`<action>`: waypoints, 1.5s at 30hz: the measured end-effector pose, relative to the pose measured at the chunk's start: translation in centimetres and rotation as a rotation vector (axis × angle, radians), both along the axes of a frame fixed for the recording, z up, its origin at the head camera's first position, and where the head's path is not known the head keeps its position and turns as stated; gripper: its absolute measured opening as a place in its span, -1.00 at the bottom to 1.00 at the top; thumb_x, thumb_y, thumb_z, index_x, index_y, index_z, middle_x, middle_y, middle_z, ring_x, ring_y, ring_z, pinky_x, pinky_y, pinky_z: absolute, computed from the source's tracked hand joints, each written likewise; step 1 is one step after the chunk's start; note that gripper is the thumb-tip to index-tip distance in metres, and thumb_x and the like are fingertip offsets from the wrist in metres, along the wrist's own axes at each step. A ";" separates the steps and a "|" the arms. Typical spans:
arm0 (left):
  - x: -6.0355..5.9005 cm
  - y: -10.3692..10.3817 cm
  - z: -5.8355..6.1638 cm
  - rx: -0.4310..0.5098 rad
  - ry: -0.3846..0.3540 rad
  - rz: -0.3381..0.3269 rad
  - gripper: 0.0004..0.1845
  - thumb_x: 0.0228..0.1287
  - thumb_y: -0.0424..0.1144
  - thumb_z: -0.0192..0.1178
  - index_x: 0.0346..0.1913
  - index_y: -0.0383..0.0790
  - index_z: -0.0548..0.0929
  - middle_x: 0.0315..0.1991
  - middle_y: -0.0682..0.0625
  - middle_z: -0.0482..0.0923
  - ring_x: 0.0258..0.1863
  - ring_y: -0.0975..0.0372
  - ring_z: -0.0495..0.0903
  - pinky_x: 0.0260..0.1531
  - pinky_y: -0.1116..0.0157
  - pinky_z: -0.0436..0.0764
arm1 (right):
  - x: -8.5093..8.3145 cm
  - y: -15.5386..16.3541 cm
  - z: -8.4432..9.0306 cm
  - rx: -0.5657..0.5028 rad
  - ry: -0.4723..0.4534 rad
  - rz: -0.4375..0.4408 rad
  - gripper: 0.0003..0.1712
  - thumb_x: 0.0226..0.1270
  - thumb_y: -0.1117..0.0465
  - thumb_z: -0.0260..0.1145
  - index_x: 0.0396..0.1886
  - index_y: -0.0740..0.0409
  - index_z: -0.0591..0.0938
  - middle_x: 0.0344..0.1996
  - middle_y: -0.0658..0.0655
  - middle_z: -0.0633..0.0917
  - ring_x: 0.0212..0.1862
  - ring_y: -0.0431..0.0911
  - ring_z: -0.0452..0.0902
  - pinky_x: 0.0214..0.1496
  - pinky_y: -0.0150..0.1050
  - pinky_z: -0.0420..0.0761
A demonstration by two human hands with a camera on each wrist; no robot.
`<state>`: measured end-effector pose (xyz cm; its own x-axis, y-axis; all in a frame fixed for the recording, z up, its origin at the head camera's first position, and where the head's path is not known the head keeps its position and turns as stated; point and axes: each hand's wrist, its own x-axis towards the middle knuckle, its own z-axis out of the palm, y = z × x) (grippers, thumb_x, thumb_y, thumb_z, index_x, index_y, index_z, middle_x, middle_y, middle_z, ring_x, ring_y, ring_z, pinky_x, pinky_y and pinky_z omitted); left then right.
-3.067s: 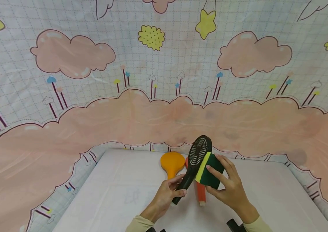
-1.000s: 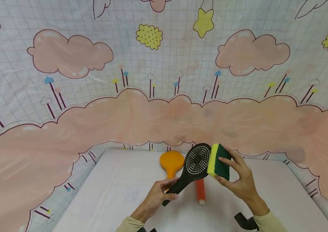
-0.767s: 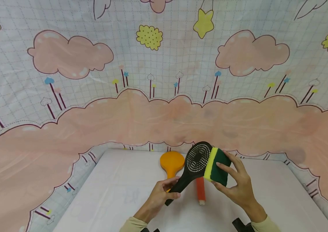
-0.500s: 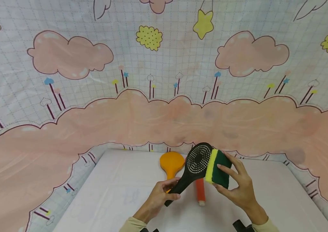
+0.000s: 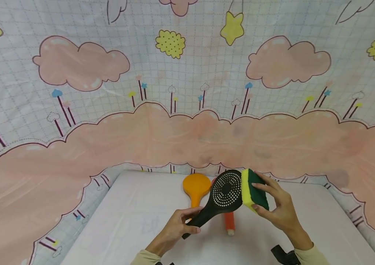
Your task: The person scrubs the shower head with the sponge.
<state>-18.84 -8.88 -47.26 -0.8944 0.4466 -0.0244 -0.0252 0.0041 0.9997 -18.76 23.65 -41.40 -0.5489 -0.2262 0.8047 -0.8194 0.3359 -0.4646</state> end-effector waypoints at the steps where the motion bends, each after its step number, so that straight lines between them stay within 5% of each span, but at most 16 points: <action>1: 0.0 -0.1 0.0 -0.003 0.001 -0.004 -0.35 0.00 -0.52 0.38 0.26 -0.30 0.55 0.00 -0.12 0.63 -0.04 0.16 0.52 0.01 0.32 0.49 | 0.0 0.1 0.1 -0.013 -0.014 0.031 -0.30 -0.27 0.57 0.45 0.07 0.35 0.62 0.32 0.42 0.43 0.42 -0.17 0.32 0.24 -0.54 0.44; 10: 0.2 0.2 -0.1 -0.018 -0.030 -0.012 -0.37 -0.02 -0.51 0.39 0.22 -0.24 0.60 -0.04 -0.08 0.64 -0.04 0.13 0.51 0.04 0.27 0.42 | -0.1 0.9 -0.3 -0.074 -0.102 0.054 -0.34 -0.19 0.67 0.37 0.07 0.44 0.59 0.34 0.42 0.41 0.41 -0.19 0.33 0.28 -0.53 0.41; 16: 0.3 0.8 -0.1 -0.008 0.013 -0.004 -0.35 -0.02 -0.52 0.38 0.25 -0.32 0.53 -0.08 -0.08 0.60 -0.06 0.15 0.48 0.04 0.26 0.41 | 0.2 0.4 -0.5 -0.092 -0.118 -0.045 -0.31 -0.24 0.64 0.44 0.07 0.40 0.60 0.36 0.36 0.38 0.42 -0.20 0.29 0.29 -0.54 0.39; 26: 0.1 1.7 -0.1 -0.014 -0.062 0.070 -0.37 0.02 -0.52 0.37 0.25 -0.35 0.54 0.09 -0.14 0.60 0.03 0.13 0.49 0.21 0.05 0.46 | 0.3 -0.8 -1.2 -0.060 -0.036 -0.183 -0.25 -0.35 0.58 0.54 0.05 0.31 0.64 0.33 0.40 0.39 0.39 -0.27 0.30 0.22 -0.60 0.40; 37: 0.0 2.7 -0.4 0.076 -0.121 0.071 -0.31 0.03 -0.53 0.34 0.32 -0.39 0.45 0.08 -0.14 0.59 -0.03 0.17 0.52 0.03 0.29 0.57 | 0.3 -2.1 -2.0 0.025 0.003 -0.326 -0.25 -0.38 0.41 0.65 0.03 0.16 0.69 0.34 0.35 0.39 0.44 -0.31 0.15 0.24 -0.64 0.28; 45: 0.1 2.7 -0.9 0.227 -0.166 -0.016 -0.31 0.19 -0.47 0.29 0.40 -0.37 0.35 0.07 -0.30 0.64 -0.09 0.15 0.71 -0.24 0.33 0.70 | -0.2 -1.9 -2.3 0.040 0.079 -0.331 -0.34 -0.23 0.19 0.66 0.02 0.14 0.70 0.32 0.37 0.42 0.42 -0.26 0.19 0.27 -0.65 0.27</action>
<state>-18.75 -6.13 -48.19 -0.8793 0.4713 -0.0680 -0.1905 -0.2174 0.9573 -18.98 21.73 -43.75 -0.5344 -0.0778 0.8416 -0.6954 0.6065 -0.3855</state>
